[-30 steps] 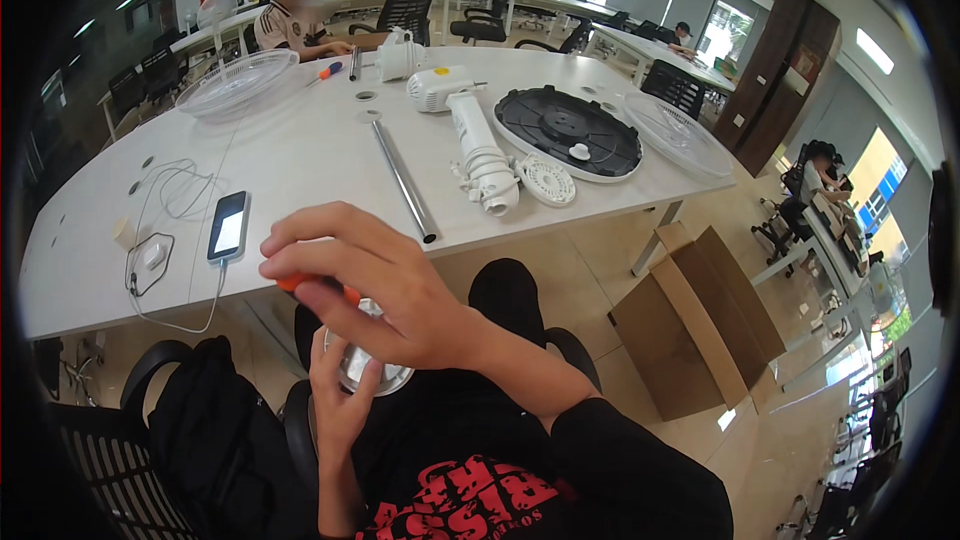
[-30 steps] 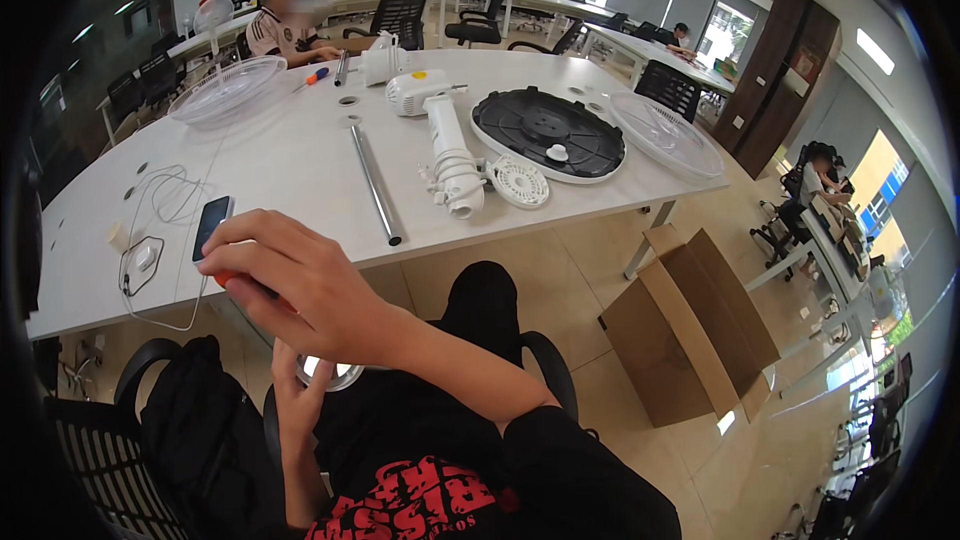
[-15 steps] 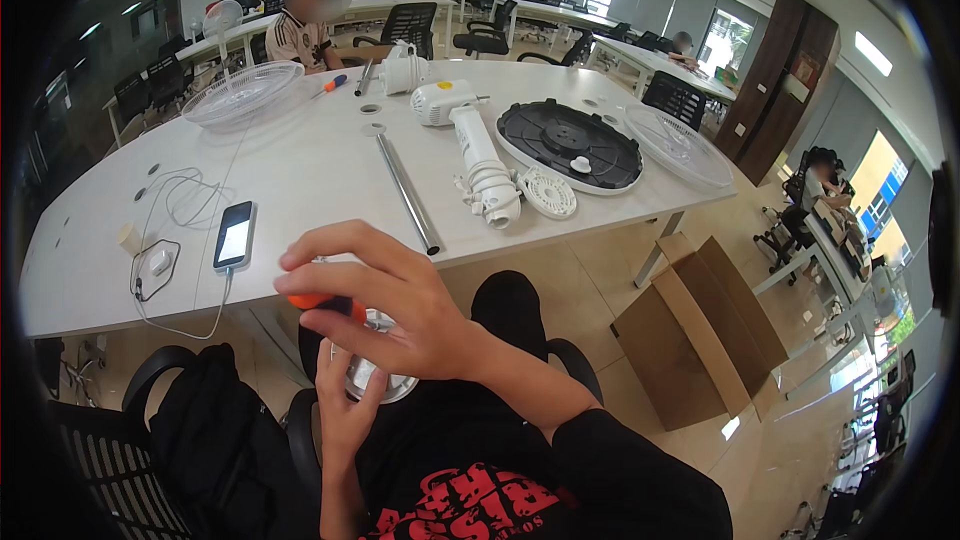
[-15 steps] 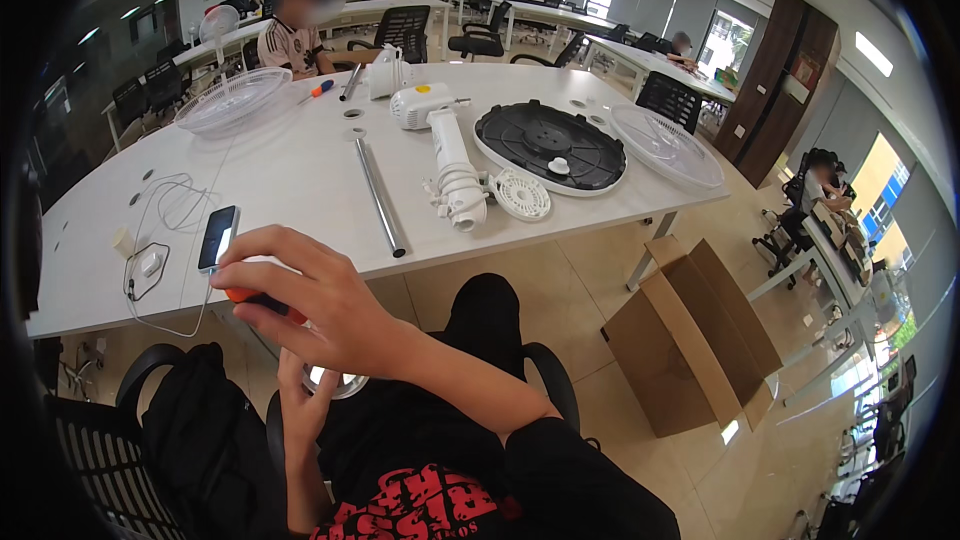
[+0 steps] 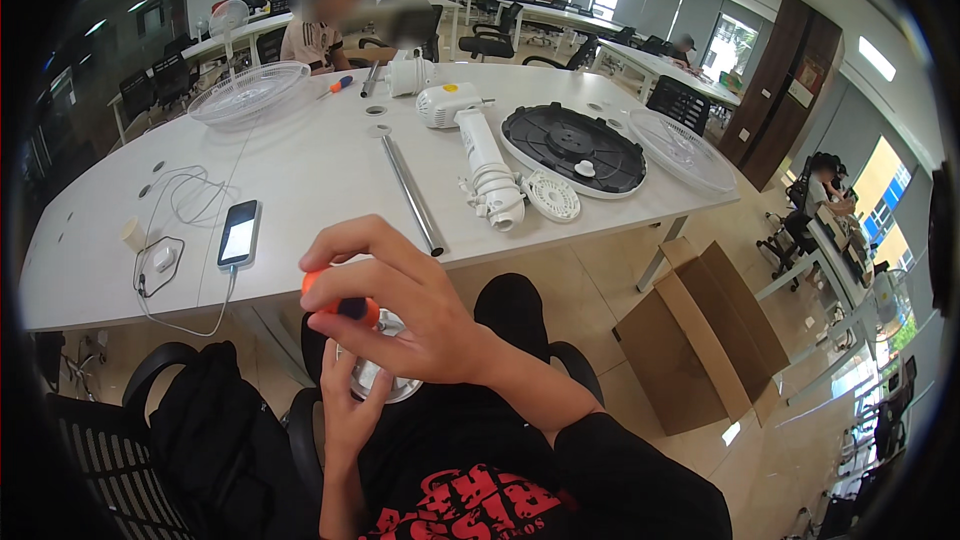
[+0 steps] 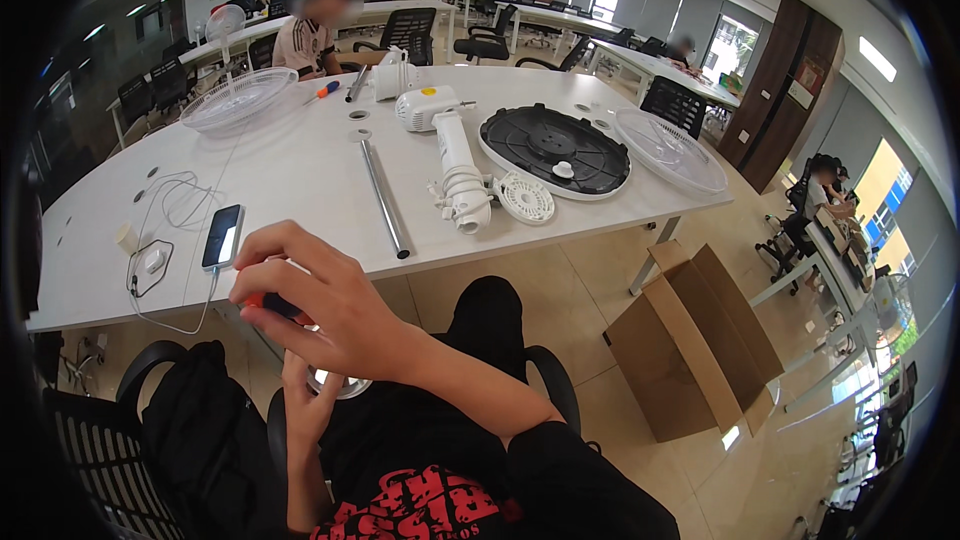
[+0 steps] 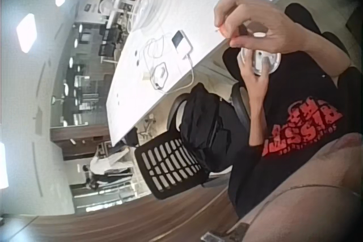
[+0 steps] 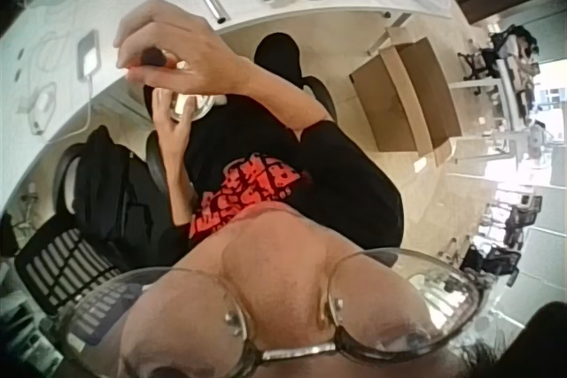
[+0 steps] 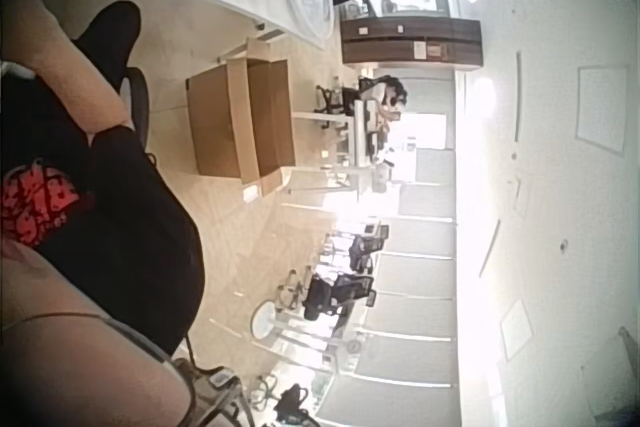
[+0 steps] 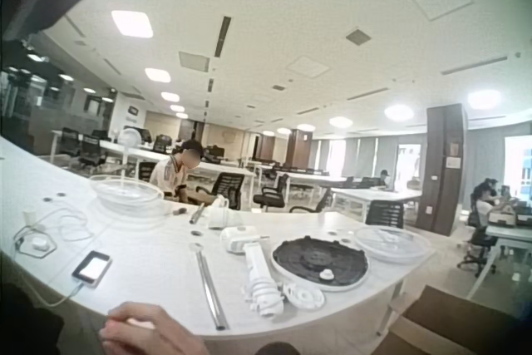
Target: The recorder is assembling the base and stand of an electric fan using a screwdriver.
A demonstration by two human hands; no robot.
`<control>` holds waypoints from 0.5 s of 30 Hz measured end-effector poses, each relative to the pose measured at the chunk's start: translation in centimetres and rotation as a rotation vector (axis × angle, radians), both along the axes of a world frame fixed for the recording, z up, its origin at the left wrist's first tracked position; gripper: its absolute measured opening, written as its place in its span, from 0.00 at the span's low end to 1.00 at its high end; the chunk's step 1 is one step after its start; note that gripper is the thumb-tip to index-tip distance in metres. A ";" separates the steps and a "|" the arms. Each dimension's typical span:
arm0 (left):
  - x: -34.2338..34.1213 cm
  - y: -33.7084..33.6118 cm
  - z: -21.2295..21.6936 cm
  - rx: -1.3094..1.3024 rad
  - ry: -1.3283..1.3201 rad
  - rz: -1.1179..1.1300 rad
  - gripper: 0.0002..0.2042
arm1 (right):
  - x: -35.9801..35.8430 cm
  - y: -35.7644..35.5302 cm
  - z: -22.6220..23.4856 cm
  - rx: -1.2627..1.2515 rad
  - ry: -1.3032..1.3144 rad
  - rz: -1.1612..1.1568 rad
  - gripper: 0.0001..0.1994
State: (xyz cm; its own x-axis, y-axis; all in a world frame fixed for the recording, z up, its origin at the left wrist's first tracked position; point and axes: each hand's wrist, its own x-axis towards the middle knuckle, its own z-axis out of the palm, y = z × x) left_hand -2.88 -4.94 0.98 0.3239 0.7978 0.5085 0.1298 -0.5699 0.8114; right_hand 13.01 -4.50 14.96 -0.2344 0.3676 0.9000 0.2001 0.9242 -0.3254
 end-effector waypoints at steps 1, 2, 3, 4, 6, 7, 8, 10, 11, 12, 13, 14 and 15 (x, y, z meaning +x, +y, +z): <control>0.0 0.0 -0.1 -0.001 0.007 0.006 0.22 | -0.1 0.0 -0.4 -0.054 0.024 0.005 0.16; 0.0 0.0 -0.2 -0.002 0.014 0.012 0.22 | -0.2 0.0 -0.6 -0.107 0.047 0.009 0.16; 0.0 0.0 -0.1 -0.001 0.014 0.014 0.22 | -0.2 0.0 -0.5 -0.107 0.047 0.010 0.16; 0.1 -0.2 0.1 -0.010 0.004 0.008 0.22 | -0.2 -0.2 -0.1 -0.057 0.047 -0.052 0.14; 0.0 -0.2 0.3 -0.020 -0.007 0.003 0.22 | -0.2 -0.4 0.5 -0.008 0.047 -0.113 0.12; -0.1 -0.2 0.3 -0.009 0.006 -0.001 0.22 | -0.1 -0.5 0.8 0.029 0.039 -0.116 0.13; -0.1 -0.2 0.4 0.003 0.018 -0.005 0.22 | 0.0 -0.5 1.0 0.065 0.030 -0.119 0.14; 0.0 -0.1 0.3 0.006 -0.003 0.008 0.22 | 0.1 -0.2 0.7 0.059 0.002 -0.119 0.15; 0.0 -0.2 0.2 0.010 -0.024 0.019 0.23 | 0.1 -0.1 0.5 0.054 -0.024 -0.121 0.16; 0.1 -0.2 0.3 0.010 -0.024 0.023 0.23 | 0.1 0.0 0.4 0.054 -0.025 -0.118 0.16; 0.3 -0.3 0.5 0.007 -0.033 0.017 0.22 | 0.1 0.0 0.3 0.044 -0.010 -0.093 0.16; 0.3 -0.4 0.7 0.004 -0.042 0.012 0.22 | 0.0 0.0 0.2 0.034 0.005 -0.069 0.16; 0.3 -0.5 0.8 0.005 -0.042 0.011 0.22 | 0.0 0.1 0.0 0.036 0.004 -0.070 0.16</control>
State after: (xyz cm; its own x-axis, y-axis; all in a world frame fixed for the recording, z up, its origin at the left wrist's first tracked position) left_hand -2.55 -5.40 1.78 0.2928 0.7986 0.5257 0.1019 -0.5728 0.8133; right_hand 12.99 -4.35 14.97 -0.2054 0.3506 0.9137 0.2632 0.9190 -0.2934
